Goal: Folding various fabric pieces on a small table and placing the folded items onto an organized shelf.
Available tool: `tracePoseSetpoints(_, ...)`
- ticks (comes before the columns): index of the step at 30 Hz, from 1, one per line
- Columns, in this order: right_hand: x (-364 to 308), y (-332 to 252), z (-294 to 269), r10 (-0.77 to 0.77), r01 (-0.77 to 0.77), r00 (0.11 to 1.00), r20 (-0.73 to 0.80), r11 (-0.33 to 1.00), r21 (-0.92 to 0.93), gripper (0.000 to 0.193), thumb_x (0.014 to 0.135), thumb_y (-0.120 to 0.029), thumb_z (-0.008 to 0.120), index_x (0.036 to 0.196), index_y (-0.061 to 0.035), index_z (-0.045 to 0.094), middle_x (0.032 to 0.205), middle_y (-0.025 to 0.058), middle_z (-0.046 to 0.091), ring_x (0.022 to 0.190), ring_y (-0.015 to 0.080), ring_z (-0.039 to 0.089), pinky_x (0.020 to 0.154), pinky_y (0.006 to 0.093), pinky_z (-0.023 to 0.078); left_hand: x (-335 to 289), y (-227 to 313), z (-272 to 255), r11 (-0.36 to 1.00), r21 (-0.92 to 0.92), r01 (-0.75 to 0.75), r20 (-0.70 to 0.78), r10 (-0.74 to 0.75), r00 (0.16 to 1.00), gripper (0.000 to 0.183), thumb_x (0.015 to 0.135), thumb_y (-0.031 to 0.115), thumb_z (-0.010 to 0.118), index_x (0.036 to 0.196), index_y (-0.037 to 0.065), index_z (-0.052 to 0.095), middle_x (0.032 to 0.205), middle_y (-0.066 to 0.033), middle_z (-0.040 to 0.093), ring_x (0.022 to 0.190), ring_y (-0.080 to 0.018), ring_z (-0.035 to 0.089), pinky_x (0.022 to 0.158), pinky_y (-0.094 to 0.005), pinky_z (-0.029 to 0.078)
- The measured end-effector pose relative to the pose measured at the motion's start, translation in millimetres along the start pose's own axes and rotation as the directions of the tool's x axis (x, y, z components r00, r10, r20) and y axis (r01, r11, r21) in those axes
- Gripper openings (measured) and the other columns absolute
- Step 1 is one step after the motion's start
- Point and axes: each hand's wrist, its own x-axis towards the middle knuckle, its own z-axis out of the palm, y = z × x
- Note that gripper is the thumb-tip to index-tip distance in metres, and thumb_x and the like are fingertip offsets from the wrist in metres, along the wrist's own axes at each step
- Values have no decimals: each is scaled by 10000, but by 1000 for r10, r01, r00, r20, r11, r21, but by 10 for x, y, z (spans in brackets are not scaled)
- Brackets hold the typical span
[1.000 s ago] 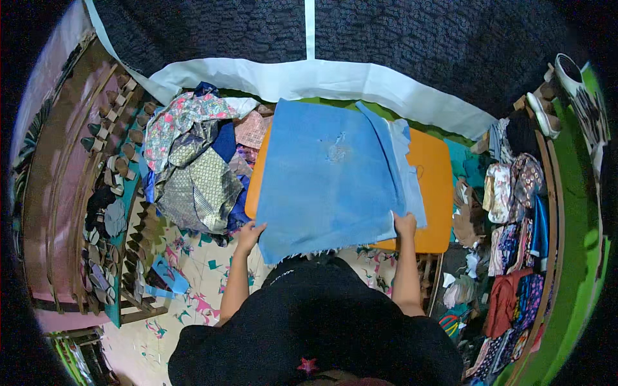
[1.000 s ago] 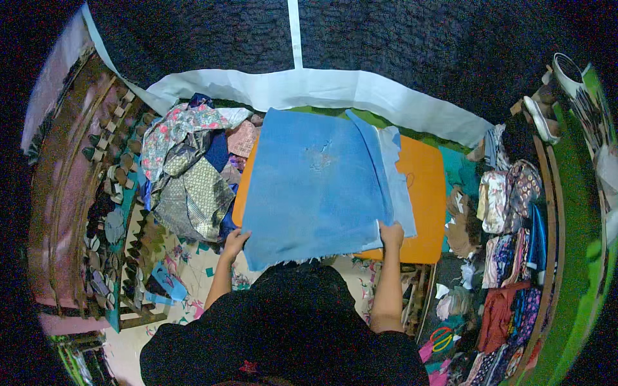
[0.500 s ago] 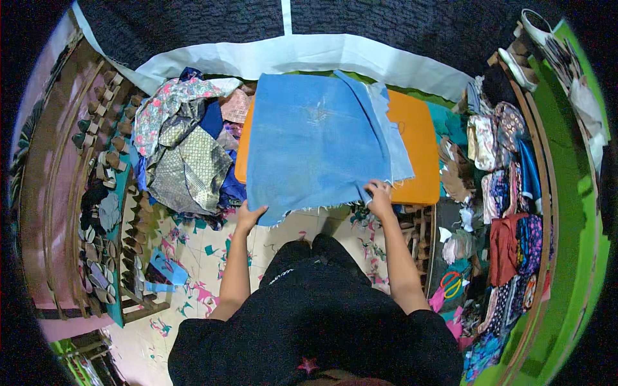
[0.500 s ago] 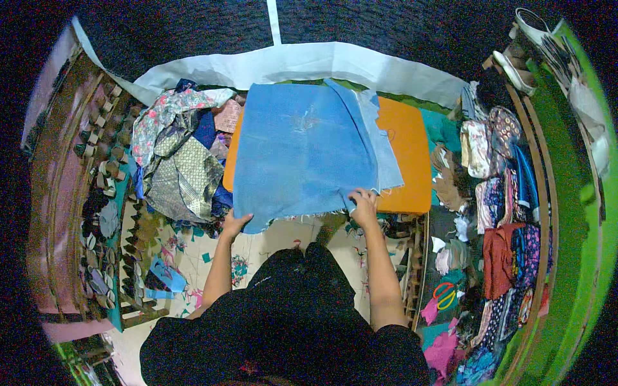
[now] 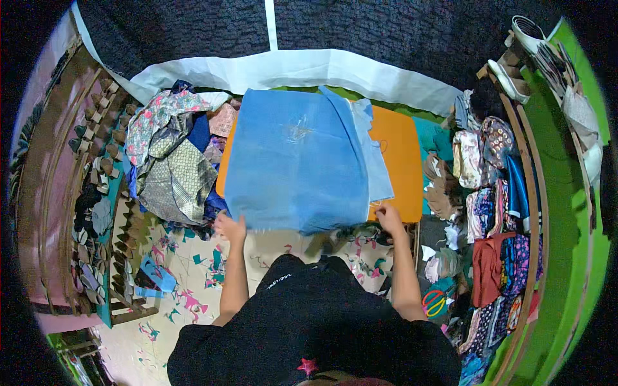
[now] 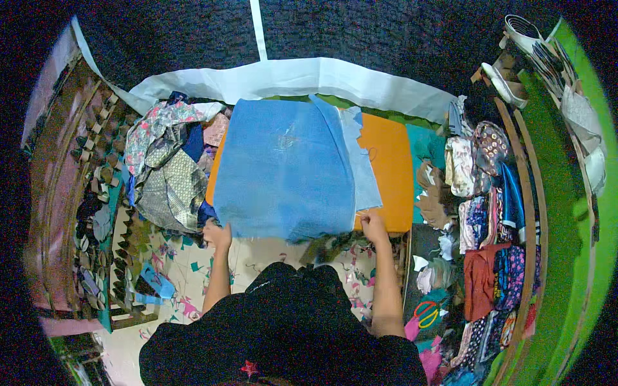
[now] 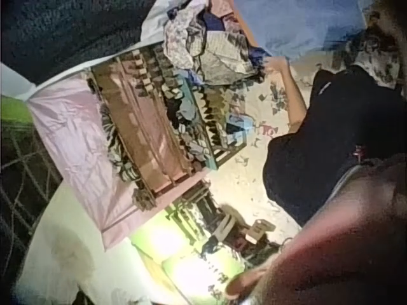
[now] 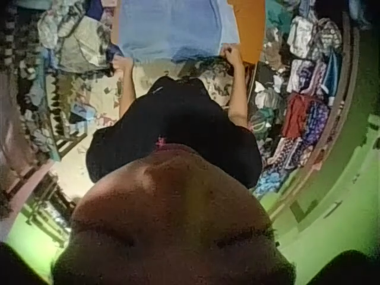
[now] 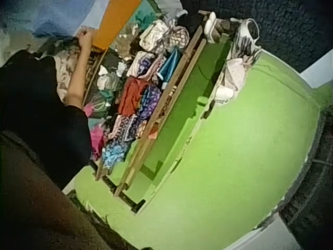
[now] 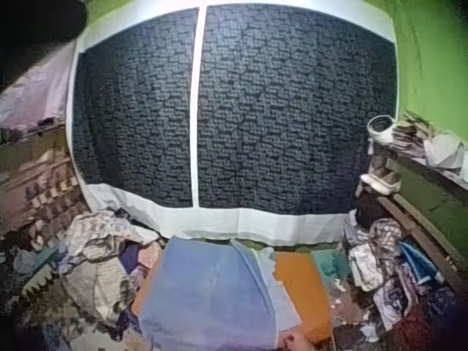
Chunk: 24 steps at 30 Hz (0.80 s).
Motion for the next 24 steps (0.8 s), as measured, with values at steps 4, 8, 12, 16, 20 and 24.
tracePoseSetpoints(4,563,107,235,-30,18,950,-309,999,-42,288,666,-145,613,863,55,550,804,190,584,779,266,573,692,335,439,-304,562,239,935,-70,-349,80,354,932,536,599,261,645,1057,87,428,1107,-169,346,1032,-337,293,860,-444,243)
tracePoseSetpoints(8,853,-291,339,258,-260,958,-124,966,1,342,650,-171,604,927,12,522,882,204,564,828,345,543,703,373,434,-823,1117,332,819,-196,-539,311,573,758,521,608,319,629,1041,89,453,1105,-165,358,1054,-339,293,876,-443,236)
tracePoseSetpoints(12,963,-623,552,-83,140,980,-182,934,329,442,657,-128,596,1050,1,439,938,186,545,825,297,543,710,358,432,-1138,1442,422,720,-422,-551,451,694,561,523,617,317,648,1037,76,450,1104,-173,363,1051,-334,319,861,-430,277)
tracePoseSetpoints(16,839,-1297,635,-346,322,938,-6,868,379,553,671,-92,597,1172,-39,369,995,140,503,790,239,536,722,312,427,-1224,1661,388,545,-688,-479,257,801,541,556,629,315,640,1048,24,419,987,-210,459,918,-353,436,799,-392,354)
tracePoseSetpoints(20,911,-1336,736,-519,299,828,214,730,614,511,698,-85,581,1165,-32,381,1027,124,476,798,190,525,728,286,419,-985,1366,868,790,-583,-193,395,482,782,416,684,296,597,886,-46,471,737,-245,533,672,-392,505,630,-393,412)
tracePoseSetpoints(24,1023,-832,573,-377,384,922,-86,866,321,449,685,-86,593,1098,-19,430,994,128,479,812,212,521,730,319,423,-680,1262,771,894,-426,-136,382,314,869,342,741,289,550,726,-50,504,666,-217,531,599,-287,518,558,-370,402)
